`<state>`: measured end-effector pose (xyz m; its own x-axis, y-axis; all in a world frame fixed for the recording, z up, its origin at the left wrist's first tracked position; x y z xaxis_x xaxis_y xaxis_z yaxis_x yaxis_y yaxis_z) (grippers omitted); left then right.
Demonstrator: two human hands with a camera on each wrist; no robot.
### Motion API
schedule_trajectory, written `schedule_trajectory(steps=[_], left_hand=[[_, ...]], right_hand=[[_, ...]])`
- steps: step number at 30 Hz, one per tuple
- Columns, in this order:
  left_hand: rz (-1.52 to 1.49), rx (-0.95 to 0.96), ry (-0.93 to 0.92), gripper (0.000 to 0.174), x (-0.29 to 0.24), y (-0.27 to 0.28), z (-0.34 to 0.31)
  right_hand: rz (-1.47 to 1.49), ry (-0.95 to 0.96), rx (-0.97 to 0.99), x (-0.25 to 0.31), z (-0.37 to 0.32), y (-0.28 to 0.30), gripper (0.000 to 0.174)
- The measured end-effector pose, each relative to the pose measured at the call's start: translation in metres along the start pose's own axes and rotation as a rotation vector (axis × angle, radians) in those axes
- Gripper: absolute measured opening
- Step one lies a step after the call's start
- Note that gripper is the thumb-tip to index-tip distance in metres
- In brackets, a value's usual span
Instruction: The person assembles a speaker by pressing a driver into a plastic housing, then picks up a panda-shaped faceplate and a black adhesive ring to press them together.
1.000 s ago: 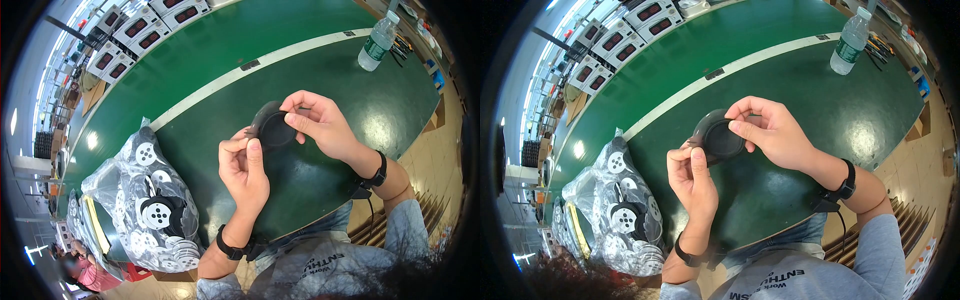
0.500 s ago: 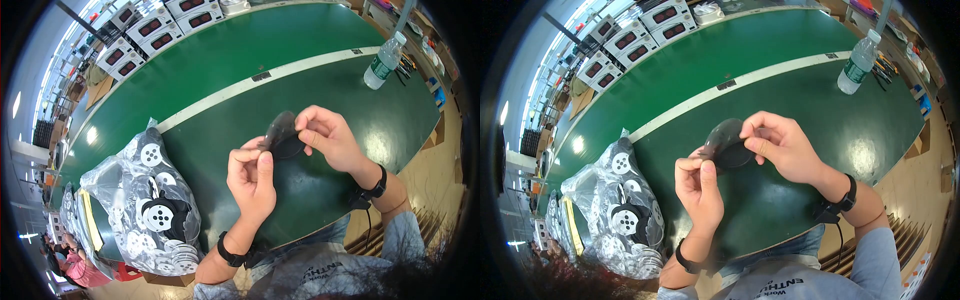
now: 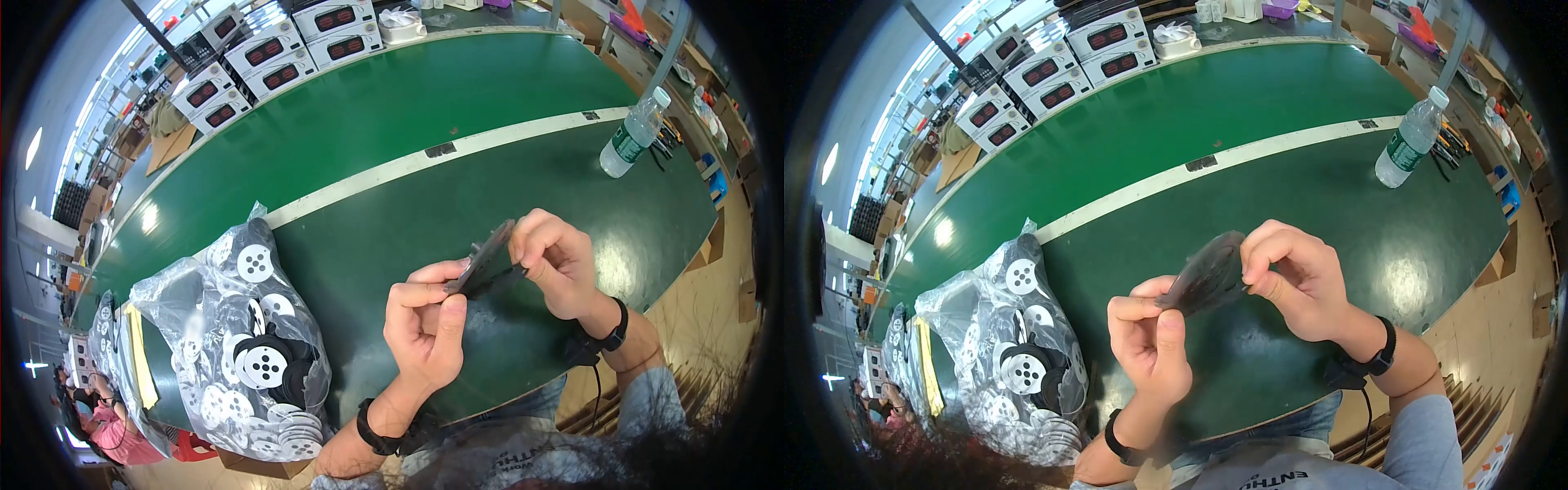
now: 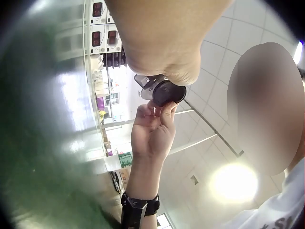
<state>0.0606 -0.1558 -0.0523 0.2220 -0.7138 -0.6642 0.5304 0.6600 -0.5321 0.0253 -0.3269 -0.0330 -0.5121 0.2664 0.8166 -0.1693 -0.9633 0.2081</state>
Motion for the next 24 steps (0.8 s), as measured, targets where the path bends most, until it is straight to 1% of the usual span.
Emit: schedule_trajectory(steps=[3,5,7,9,12,14,15,17,19,21,24], left_hand=[[-0.001,-0.003,0.015,0.016,0.0,0.004,-0.001],[0.071,-0.043,0.071,0.016,0.003,0.007,-0.004],[0.072,-0.083,0.068,0.014,0.004,0.007,-0.004],[0.0,-0.123,0.002,0.011,0.003,0.003,-0.001],[0.316,0.045,0.047,0.008,0.005,0.004,0.0],[0.304,0.022,0.061,0.009,0.005,0.003,0.0],[0.297,0.01,0.068,0.01,0.005,0.003,0.001],[0.311,0.0,0.02,0.012,0.003,0.002,0.003],[0.322,-0.003,-0.002,0.014,0.002,0.001,0.005],[0.33,-0.001,0.002,0.016,0.004,0.001,0.005],[0.387,0.06,0.002,0.019,0.004,-0.003,0.006]], right_hand=[[0.021,0.041,0.012,0.002,0.001,0.001,0.007],[0.027,0.044,0.005,0.003,0.002,0.0,0.008],[0.038,0.029,-0.009,0.001,0.002,-0.001,0.011],[0.064,0.0,-0.022,-0.001,0.0,0.0,0.016],[0.12,-0.052,-0.061,-0.002,-0.002,0.002,0.022],[0.148,-0.076,-0.112,0.0,-0.002,0.002,0.026],[0.108,-0.075,-0.099,0.001,-0.001,0.001,0.027],[0.028,-0.069,-0.074,0.002,0.001,0.002,0.028],[-0.073,-0.029,-0.1,0.001,0.001,-0.002,0.032],[-0.222,0.025,-0.097,0.007,0.002,-0.003,0.041],[-0.507,0.107,-0.073,0.02,0.005,-0.001,0.058]])
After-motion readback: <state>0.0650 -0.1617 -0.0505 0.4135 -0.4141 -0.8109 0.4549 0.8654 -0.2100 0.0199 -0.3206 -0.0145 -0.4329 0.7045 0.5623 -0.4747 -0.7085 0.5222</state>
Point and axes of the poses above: each hand's wrist, its own z-axis towards the middle knuckle, its own y-axis out of the back of the hand, x = y × z, the point moved 9 cm from there along z, towards the middle knuckle, and after that the axes turned 15 degrees about -z, right-handed, at the moved point
